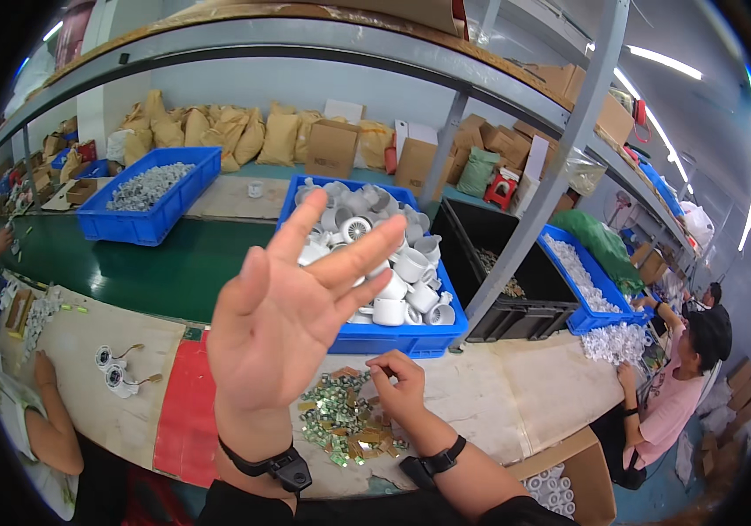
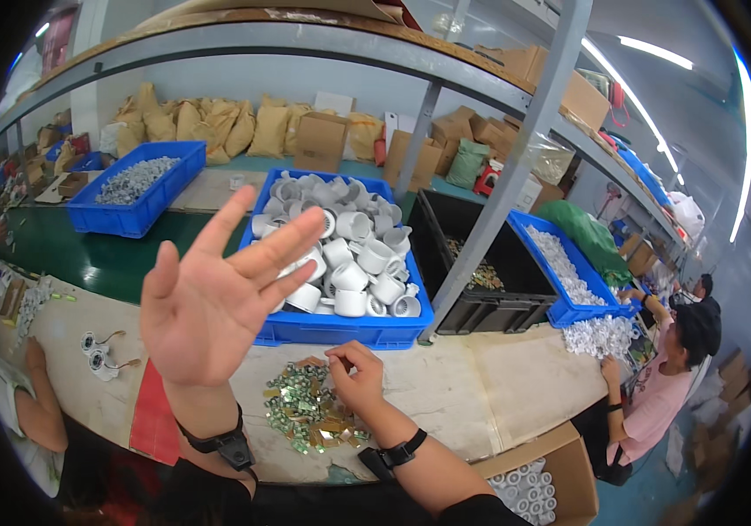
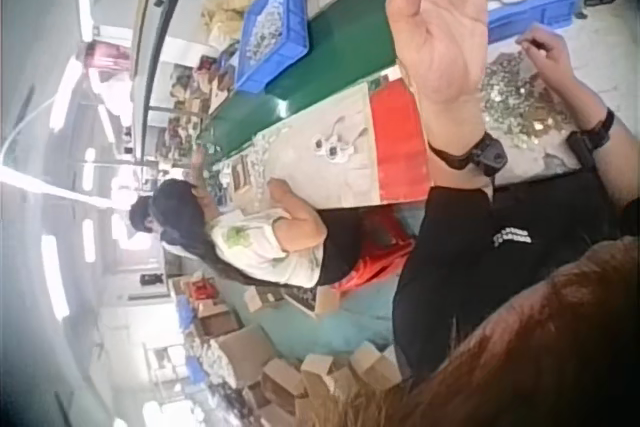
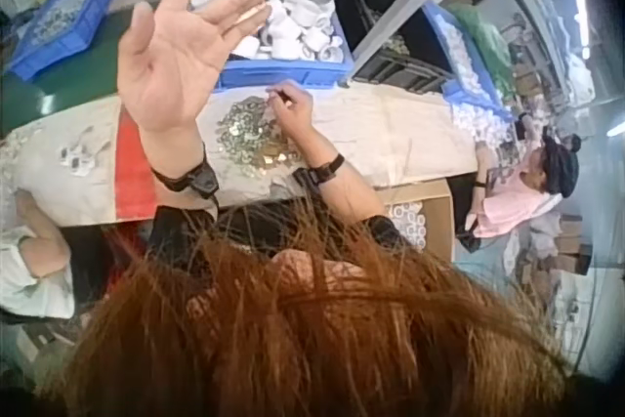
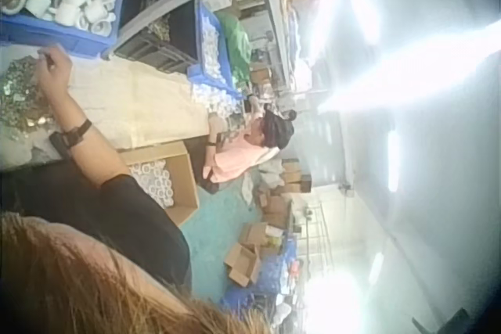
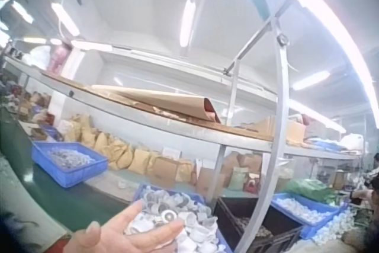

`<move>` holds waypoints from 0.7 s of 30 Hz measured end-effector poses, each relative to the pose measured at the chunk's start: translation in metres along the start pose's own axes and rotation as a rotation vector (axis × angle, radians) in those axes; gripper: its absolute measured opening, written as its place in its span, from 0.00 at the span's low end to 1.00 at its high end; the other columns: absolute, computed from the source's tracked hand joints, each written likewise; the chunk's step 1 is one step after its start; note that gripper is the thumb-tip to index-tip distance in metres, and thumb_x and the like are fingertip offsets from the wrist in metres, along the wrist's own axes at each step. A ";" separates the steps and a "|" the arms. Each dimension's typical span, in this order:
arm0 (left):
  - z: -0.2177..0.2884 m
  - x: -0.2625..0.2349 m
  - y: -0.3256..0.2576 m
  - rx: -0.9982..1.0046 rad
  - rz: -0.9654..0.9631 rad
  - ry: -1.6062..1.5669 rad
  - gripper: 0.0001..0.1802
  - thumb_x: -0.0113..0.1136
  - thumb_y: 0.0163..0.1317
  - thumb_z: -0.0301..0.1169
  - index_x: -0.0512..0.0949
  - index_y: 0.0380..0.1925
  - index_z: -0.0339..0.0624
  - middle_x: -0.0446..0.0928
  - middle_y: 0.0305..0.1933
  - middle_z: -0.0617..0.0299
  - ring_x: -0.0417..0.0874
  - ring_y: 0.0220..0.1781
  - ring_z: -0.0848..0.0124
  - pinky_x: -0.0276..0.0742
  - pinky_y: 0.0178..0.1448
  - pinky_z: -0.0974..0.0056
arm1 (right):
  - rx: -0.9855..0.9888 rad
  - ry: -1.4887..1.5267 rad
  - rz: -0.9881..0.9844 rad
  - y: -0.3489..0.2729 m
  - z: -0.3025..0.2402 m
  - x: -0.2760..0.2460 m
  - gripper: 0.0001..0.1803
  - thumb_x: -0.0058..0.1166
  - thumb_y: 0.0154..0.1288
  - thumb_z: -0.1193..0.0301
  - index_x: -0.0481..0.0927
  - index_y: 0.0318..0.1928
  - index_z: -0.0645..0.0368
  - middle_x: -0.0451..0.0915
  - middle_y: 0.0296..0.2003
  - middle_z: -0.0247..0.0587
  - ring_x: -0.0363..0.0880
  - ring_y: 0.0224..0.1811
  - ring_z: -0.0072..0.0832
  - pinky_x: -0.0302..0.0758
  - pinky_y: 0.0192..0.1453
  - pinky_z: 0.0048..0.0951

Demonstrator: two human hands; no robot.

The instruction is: Assembling small electronic or lighting components at a factory workbench.

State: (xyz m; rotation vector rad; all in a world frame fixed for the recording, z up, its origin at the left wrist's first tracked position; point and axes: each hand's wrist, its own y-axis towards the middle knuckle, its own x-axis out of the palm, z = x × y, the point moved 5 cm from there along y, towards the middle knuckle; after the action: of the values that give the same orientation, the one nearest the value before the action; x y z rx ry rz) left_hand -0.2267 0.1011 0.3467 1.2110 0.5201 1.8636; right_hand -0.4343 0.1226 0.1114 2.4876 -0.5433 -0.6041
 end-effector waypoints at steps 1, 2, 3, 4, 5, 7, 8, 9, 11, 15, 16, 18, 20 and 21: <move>0.001 0.002 -0.001 -0.033 -0.015 -0.001 0.53 0.42 0.79 0.62 0.36 0.83 0.30 0.46 0.78 0.09 0.43 0.85 0.26 0.47 0.84 0.34 | 0.001 -0.009 0.006 -0.001 -0.002 0.003 0.04 0.62 0.66 0.81 0.88 0.39 0.63 0.82 0.32 0.36 0.78 0.32 0.20 0.75 0.38 0.23; 0.003 0.003 -0.003 -0.052 0.003 -0.015 0.53 0.43 0.79 0.61 0.36 0.83 0.30 0.47 0.78 0.10 0.44 0.85 0.27 0.47 0.84 0.35 | -0.007 0.000 -0.001 -0.001 -0.004 0.008 0.04 0.62 0.66 0.81 0.88 0.39 0.63 0.82 0.32 0.36 0.78 0.32 0.20 0.75 0.38 0.23; 0.006 0.004 -0.005 -0.045 0.004 -0.006 0.53 0.43 0.79 0.61 0.36 0.83 0.30 0.47 0.78 0.10 0.44 0.85 0.27 0.47 0.84 0.35 | -0.030 0.015 0.015 -0.001 -0.007 0.010 0.04 0.62 0.66 0.80 0.88 0.38 0.62 0.81 0.30 0.36 0.77 0.29 0.21 0.74 0.36 0.24; 0.008 0.005 -0.006 -0.047 -0.004 0.049 0.53 0.43 0.79 0.61 0.36 0.83 0.31 0.48 0.78 0.10 0.44 0.85 0.27 0.48 0.84 0.35 | -0.052 0.030 0.032 -0.001 -0.009 0.012 0.04 0.63 0.65 0.80 0.88 0.38 0.62 0.81 0.29 0.36 0.76 0.27 0.21 0.73 0.34 0.25; 0.009 0.007 -0.007 -0.052 -0.013 0.102 0.54 0.43 0.79 0.62 0.36 0.83 0.31 0.48 0.77 0.10 0.45 0.85 0.27 0.48 0.84 0.35 | -0.057 0.036 0.028 -0.003 -0.011 0.014 0.04 0.63 0.65 0.80 0.88 0.38 0.62 0.81 0.29 0.36 0.76 0.27 0.21 0.73 0.34 0.25; 0.005 0.007 -0.007 -0.027 0.003 0.127 0.51 0.43 0.79 0.60 0.41 0.82 0.30 0.56 0.75 0.13 0.54 0.83 0.30 0.54 0.83 0.37 | 0.005 0.014 -0.020 -0.005 -0.007 0.011 0.05 0.61 0.66 0.82 0.88 0.39 0.64 0.82 0.32 0.36 0.78 0.31 0.20 0.75 0.38 0.23; 0.006 0.008 -0.009 -0.005 0.029 0.163 0.49 0.44 0.79 0.58 0.46 0.81 0.28 0.64 0.72 0.16 0.64 0.81 0.32 0.59 0.81 0.40 | 0.004 0.020 -0.023 -0.005 -0.007 0.013 0.05 0.61 0.66 0.82 0.88 0.39 0.64 0.82 0.32 0.36 0.78 0.31 0.20 0.75 0.38 0.23; 0.008 0.003 -0.008 -0.006 0.031 0.169 0.49 0.44 0.79 0.58 0.46 0.81 0.28 0.64 0.72 0.16 0.64 0.81 0.32 0.59 0.81 0.40 | -0.001 0.029 -0.020 -0.004 -0.008 0.014 0.05 0.61 0.66 0.82 0.88 0.39 0.64 0.82 0.32 0.36 0.78 0.32 0.20 0.75 0.39 0.23; 0.011 -0.007 -0.005 0.041 -0.054 0.718 0.39 0.49 0.77 0.48 0.61 0.74 0.26 0.80 0.62 0.28 0.82 0.67 0.44 0.70 0.75 0.47 | 0.010 0.034 -0.014 -0.006 -0.006 0.012 0.05 0.61 0.65 0.82 0.88 0.39 0.64 0.82 0.32 0.37 0.79 0.32 0.20 0.75 0.39 0.23; 0.009 -0.053 0.009 -0.234 0.279 1.486 0.34 0.67 0.65 0.39 0.72 0.69 0.36 0.86 0.50 0.38 0.88 0.53 0.50 0.78 0.66 0.51 | 0.021 0.056 -0.024 -0.002 -0.007 0.011 0.05 0.62 0.65 0.81 0.88 0.39 0.64 0.82 0.32 0.37 0.80 0.32 0.21 0.76 0.40 0.24; 0.002 -0.070 0.008 -0.235 0.277 1.487 0.34 0.67 0.65 0.39 0.72 0.69 0.36 0.86 0.50 0.38 0.88 0.53 0.50 0.78 0.66 0.51 | 0.024 0.033 -0.029 -0.001 -0.007 0.010 0.04 0.62 0.66 0.80 0.88 0.39 0.64 0.82 0.32 0.37 0.80 0.32 0.21 0.76 0.39 0.24; -0.009 -0.110 0.002 -0.389 0.256 2.059 0.39 0.75 0.60 0.44 0.74 0.70 0.43 0.82 0.57 0.46 0.84 0.60 0.50 0.80 0.63 0.47 | 0.019 0.032 -0.051 -0.001 -0.010 0.018 0.04 0.62 0.66 0.80 0.88 0.39 0.64 0.82 0.32 0.37 0.80 0.32 0.22 0.76 0.39 0.24; -0.039 -0.136 0.005 -0.496 0.291 2.106 0.44 0.77 0.57 0.46 0.71 0.72 0.44 0.79 0.60 0.44 0.81 0.63 0.47 0.80 0.64 0.45 | -0.028 0.018 -0.019 -0.001 -0.006 0.012 0.03 0.63 0.65 0.79 0.88 0.38 0.63 0.82 0.30 0.37 0.76 0.26 0.21 0.72 0.33 0.24; -0.047 -0.149 0.003 -0.614 0.340 2.161 0.49 0.80 0.54 0.47 0.69 0.74 0.45 0.76 0.63 0.42 0.78 0.66 0.44 0.80 0.64 0.44 | -0.031 0.021 -0.023 -0.002 -0.006 0.013 0.03 0.63 0.65 0.79 0.88 0.38 0.63 0.82 0.30 0.37 0.76 0.26 0.21 0.72 0.33 0.24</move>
State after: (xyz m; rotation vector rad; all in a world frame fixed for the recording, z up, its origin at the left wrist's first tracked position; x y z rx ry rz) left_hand -0.2419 -0.0180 0.2471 -1.5910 0.6198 2.6030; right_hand -0.4198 0.1204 0.1111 2.4716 -0.4946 -0.5894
